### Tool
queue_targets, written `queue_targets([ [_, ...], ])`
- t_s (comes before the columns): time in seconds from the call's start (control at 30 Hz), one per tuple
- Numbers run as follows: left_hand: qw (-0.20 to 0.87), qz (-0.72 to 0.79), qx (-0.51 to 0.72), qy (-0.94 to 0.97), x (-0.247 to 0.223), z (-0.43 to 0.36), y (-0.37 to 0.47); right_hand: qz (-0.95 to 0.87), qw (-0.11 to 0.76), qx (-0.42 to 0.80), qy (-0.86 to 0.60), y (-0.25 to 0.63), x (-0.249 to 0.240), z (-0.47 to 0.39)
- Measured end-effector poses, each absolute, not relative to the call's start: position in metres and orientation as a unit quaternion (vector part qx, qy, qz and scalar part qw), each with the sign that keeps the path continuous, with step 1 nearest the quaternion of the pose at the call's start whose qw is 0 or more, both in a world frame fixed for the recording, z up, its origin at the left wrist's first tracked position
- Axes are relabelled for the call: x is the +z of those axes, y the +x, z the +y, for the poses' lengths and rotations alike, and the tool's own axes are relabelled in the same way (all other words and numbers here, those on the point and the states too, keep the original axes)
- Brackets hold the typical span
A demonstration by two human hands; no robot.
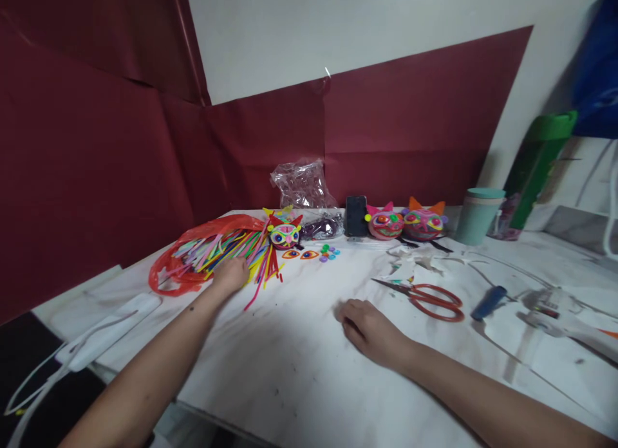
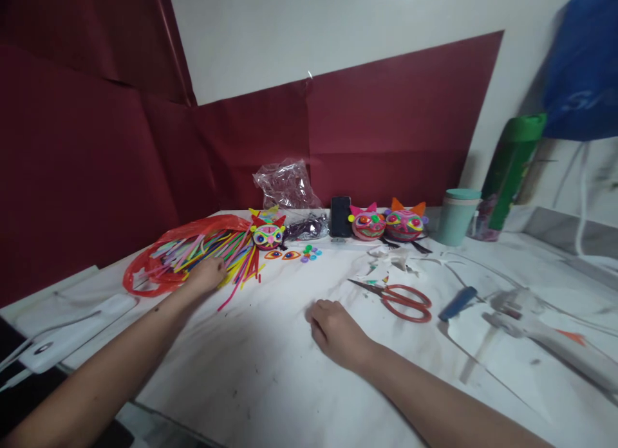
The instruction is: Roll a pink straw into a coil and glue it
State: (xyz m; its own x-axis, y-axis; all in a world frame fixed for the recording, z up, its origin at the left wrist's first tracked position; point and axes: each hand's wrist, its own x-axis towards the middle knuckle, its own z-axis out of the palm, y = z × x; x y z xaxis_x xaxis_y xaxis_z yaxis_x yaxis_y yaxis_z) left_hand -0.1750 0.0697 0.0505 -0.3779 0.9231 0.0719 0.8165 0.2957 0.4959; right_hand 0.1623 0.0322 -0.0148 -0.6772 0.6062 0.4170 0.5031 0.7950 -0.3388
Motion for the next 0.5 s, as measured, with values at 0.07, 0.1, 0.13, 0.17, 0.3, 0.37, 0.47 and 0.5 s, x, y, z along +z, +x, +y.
queue_targets([
  [0.07,0.156,0.782,0.302,0.523,0.061,0.067,-0.178,-0.91,0.263,0.096,-0.306,0.162,-0.015,0.032],
  [0.1,0.182,0.769,0.337,0.512,0.065,0.064,-0.177,-0.909,0.266,0.095,-0.307,0.162,-0.015,0.032],
  [0.13,0.211,0.75,0.372,0.504,0.069,0.062,-0.173,-0.908,0.268,0.097,-0.307,0.162,-0.014,0.032],
  [0.17,0.243,0.727,0.404,0.499,0.071,0.058,-0.167,-0.906,0.272,0.103,-0.307,0.162,-0.014,0.032],
  [0.3,0.369,0.605,0.493,0.505,0.059,0.036,-0.109,-0.871,0.328,0.172,-0.324,0.162,-0.007,0.027],
  [0.37,0.421,0.558,0.501,0.511,0.044,0.022,-0.07,-0.836,0.368,0.226,-0.34,0.162,-0.001,0.023],
  [0.47,0.471,0.515,0.487,0.526,0.021,0.0,-0.017,-0.773,0.4,0.335,-0.361,0.159,0.009,0.016],
  [0.5,0.482,0.505,0.479,0.532,0.016,-0.006,-0.004,-0.756,0.401,0.375,-0.356,0.157,0.012,0.014],
])
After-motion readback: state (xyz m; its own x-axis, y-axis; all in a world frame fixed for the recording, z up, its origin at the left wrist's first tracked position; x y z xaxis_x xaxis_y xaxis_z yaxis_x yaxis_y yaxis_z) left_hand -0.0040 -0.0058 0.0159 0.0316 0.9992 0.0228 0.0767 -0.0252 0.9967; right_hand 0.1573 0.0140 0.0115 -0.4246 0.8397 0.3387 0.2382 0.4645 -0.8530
